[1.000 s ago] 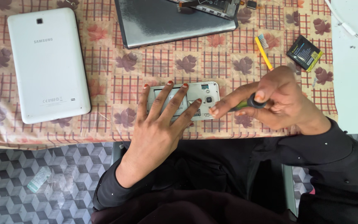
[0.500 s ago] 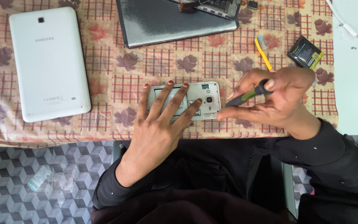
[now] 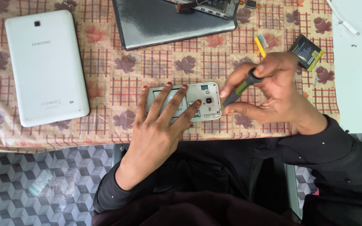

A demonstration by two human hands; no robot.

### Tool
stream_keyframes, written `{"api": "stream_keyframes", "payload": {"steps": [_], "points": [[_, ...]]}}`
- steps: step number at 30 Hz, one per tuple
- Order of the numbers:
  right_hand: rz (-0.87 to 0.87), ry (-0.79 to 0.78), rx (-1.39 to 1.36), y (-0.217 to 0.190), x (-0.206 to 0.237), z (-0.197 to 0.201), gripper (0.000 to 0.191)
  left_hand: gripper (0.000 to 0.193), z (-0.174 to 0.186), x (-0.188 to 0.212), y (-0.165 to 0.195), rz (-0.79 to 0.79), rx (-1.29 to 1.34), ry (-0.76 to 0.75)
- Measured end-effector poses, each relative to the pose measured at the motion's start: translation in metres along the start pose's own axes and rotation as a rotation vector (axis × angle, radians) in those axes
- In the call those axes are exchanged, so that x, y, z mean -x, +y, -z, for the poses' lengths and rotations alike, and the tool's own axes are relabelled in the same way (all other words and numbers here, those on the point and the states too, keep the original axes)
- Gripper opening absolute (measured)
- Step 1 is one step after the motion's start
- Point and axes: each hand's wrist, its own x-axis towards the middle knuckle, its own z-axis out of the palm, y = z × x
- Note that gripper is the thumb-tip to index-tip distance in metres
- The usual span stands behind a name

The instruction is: The person disassembles a white Samsung smartphone, removes the back cover and internal components, and uses a screwdriver and toothbrush to clean the motherboard and frame. The person then reassembles the phone by placing the components back into the frame and securing the back cover.

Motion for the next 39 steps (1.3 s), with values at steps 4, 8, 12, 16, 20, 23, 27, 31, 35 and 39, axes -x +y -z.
{"api": "stream_keyframes", "payload": {"steps": [4, 8, 12, 16, 20, 23, 27, 31, 35, 39], "points": [[-0.071, 0.086, -0.046, -0.011, -0.005, 0.004, 0.069, 0.048, 0.001, 0.000, -0.001, -0.004, 0.001, 0.004], [-0.178, 0.331, 0.143, -0.020, -0.007, 0.011, 0.065, 0.047, -0.001, 0.000, 0.000, -0.002, 0.020, 0.009], [-0.280, 0.366, 0.310, -0.022, 0.005, 0.014, 0.065, 0.048, 0.000, -0.001, -0.001, -0.004, 0.036, 0.004], [-0.305, 0.360, 0.402, -0.015, 0.014, 0.013, 0.066, 0.047, 0.010, 0.001, -0.010, -0.015, 0.041, -0.013], [-0.302, 0.383, 0.414, -0.012, 0.011, 0.013, 0.065, 0.051, 0.025, 0.005, -0.020, 0.041, 0.019, -0.035], [-0.302, 0.374, 0.421, -0.014, 0.006, 0.011, 0.067, 0.056, 0.030, 0.006, -0.022, 0.084, 0.036, -0.019], [-0.296, 0.374, 0.426, -0.014, 0.003, 0.011, 0.067, 0.063, 0.030, 0.005, -0.022, 0.101, 0.055, -0.006], [-0.295, 0.376, 0.418, -0.013, 0.005, 0.011, 0.068, 0.069, 0.033, 0.002, -0.022, 0.107, 0.094, -0.003], [-0.292, 0.370, 0.427, -0.011, 0.007, 0.010, 0.068, 0.069, 0.034, 0.000, -0.022, 0.108, 0.132, 0.002], [-0.259, 0.397, 0.404, -0.014, 0.003, 0.012, 0.067, 0.068, 0.027, -0.002, -0.015, 0.096, 0.102, 0.023]]}}
